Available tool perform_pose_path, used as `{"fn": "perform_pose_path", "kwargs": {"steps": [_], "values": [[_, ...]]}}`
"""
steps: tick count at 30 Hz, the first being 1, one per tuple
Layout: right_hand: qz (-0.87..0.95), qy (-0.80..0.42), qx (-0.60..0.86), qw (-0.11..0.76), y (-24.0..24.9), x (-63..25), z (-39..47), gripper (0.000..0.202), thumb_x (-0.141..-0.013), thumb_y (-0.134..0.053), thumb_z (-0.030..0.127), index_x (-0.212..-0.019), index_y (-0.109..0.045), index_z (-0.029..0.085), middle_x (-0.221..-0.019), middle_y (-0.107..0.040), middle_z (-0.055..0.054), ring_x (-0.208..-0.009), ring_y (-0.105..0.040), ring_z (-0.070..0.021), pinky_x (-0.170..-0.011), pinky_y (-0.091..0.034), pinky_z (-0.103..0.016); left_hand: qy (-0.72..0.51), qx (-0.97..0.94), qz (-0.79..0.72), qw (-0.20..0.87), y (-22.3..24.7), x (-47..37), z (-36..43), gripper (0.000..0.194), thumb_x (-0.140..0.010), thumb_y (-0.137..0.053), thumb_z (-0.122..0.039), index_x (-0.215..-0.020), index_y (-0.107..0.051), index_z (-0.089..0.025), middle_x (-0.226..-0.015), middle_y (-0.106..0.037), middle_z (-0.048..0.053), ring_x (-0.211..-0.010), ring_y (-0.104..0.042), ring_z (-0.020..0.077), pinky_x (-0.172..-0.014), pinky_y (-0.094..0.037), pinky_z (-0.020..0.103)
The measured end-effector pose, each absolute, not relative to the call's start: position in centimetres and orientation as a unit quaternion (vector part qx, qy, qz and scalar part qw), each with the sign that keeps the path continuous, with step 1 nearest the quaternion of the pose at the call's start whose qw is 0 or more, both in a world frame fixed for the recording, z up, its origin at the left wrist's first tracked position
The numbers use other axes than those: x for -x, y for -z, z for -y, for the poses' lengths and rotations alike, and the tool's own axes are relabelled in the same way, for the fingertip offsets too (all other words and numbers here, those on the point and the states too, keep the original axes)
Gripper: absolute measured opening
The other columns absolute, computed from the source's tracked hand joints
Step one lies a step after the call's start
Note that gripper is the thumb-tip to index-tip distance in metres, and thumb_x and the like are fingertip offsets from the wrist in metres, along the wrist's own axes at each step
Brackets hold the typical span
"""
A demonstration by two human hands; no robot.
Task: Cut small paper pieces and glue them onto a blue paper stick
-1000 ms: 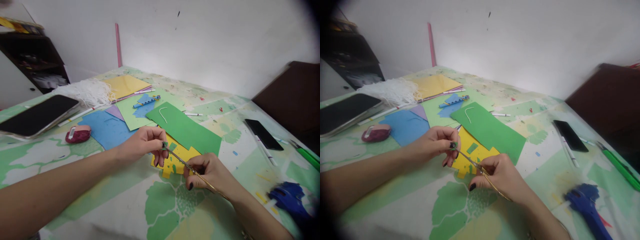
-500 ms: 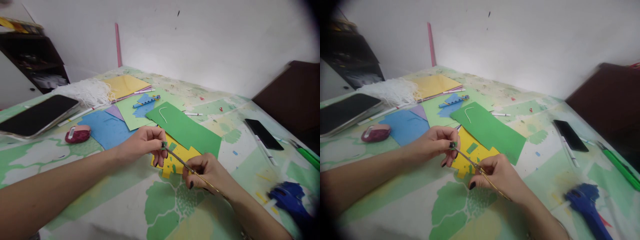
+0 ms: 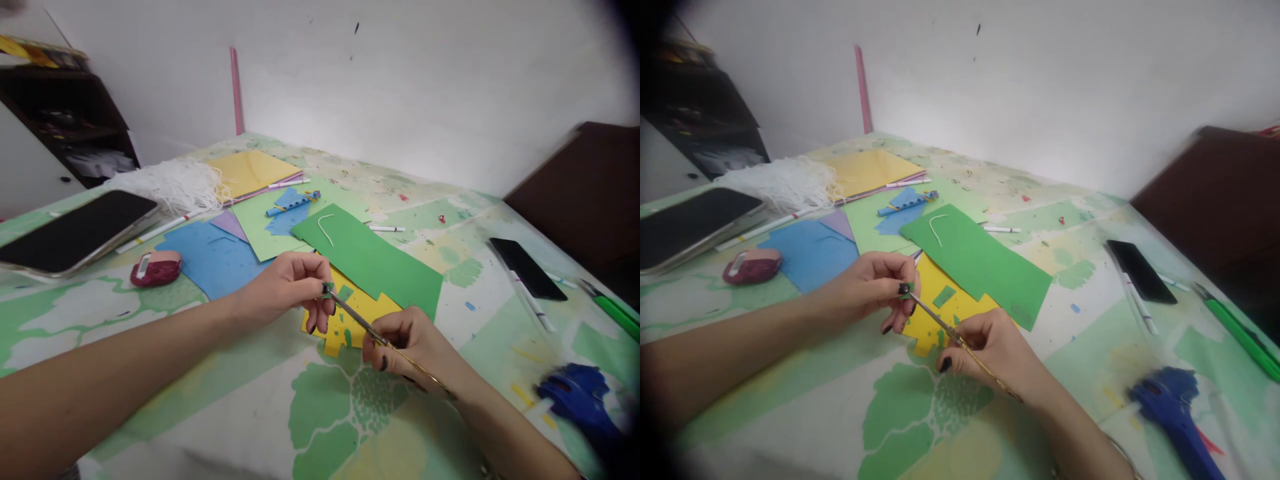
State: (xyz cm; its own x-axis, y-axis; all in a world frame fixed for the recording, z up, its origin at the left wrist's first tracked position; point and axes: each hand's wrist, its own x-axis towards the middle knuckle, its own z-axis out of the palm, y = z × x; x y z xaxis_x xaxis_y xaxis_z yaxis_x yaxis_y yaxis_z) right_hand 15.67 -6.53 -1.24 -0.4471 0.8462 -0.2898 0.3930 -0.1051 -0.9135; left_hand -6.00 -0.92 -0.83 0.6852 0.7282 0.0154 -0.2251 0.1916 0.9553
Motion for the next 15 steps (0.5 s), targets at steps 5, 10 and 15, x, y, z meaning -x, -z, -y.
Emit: {"fn": "perform_pose_path", "kwargs": {"steps": [5,10,15], "values": [[0.643,-0.551,0.495,0.195,1.32,-15.71,6.45,0.039,-0.064,-0.072,0.046,-0.055,-0.054,0.012,-0.047,-0.029,0.007,-0.043,-0.021,-0.0039,-0.040,-0.012,-0.022,-0.325,-0.544,-0.237,0.736,0.75,5.93,1.01,0.009,-0.075,-0.050,-0.007,-0.068,-0.053,-0.012,-0.060,-0.063,0.002,-0.049,-0.063,0.0116,-0.040,-0.047,0.016],[0.651,-0.538,0.500,0.194,1.55,-15.83,6.28,0.040,-0.062,-0.073,0.047,-0.056,-0.057,0.012,-0.047,-0.032,0.006,-0.044,-0.022,-0.0043,-0.041,-0.013,-0.023,-0.321,-0.541,-0.238,0.740,0.73,5.93,1.00,0.009,-0.075,-0.049,-0.007,-0.068,-0.053,-0.011,-0.060,-0.062,0.001,-0.048,-0.063,0.0116,-0.040,-0.047,0.016],[0.664,-0.516,0.508,0.185,1.35,-15.88,6.21,0.040,-0.061,-0.074,0.048,-0.057,-0.062,0.010,-0.044,-0.031,0.006,-0.043,-0.021,-0.0041,-0.041,-0.012,-0.023,-0.316,-0.547,-0.240,0.737,0.82,5.90,0.95,0.010,-0.073,-0.047,-0.005,-0.068,-0.053,-0.011,-0.060,-0.063,0.002,-0.048,-0.063,0.0125,-0.039,-0.047,0.016]]}}
